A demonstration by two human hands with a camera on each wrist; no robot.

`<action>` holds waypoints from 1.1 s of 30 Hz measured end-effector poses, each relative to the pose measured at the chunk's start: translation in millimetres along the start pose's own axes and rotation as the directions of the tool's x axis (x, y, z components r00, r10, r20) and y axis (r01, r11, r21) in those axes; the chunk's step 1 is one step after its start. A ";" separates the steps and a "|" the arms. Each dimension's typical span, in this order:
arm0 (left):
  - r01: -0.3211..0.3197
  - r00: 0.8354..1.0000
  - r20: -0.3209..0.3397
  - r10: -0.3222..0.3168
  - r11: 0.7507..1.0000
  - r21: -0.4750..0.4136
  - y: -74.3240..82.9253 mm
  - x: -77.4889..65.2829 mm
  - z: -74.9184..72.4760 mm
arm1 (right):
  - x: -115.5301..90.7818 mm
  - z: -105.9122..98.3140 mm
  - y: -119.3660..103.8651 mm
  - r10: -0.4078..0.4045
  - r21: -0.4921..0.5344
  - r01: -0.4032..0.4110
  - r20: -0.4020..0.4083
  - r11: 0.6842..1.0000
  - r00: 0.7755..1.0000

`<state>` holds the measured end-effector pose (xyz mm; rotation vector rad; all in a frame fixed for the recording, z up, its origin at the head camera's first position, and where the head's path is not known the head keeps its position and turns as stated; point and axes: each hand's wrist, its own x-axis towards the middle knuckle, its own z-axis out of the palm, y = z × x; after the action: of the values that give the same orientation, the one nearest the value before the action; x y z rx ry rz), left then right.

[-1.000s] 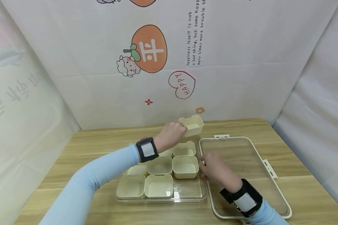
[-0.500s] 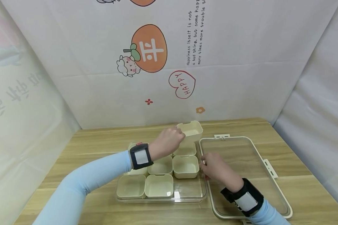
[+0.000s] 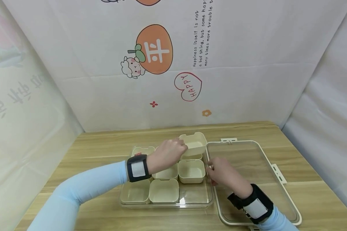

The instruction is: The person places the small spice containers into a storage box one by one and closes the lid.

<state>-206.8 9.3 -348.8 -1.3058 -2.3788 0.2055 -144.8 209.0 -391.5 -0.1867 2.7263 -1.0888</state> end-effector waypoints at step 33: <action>-0.119 0.984 -0.131 0.119 0.993 0.008 16.9 -51.5 -19.4 | -5.4 -6.6 -4.3 -0.003 0.041 0.001 0.064 0.999 0.998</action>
<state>-161.1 -25.8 -351.5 -1.4178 -2.1943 0.1493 -140.9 211.3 -383.1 -0.2144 2.6453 -1.1190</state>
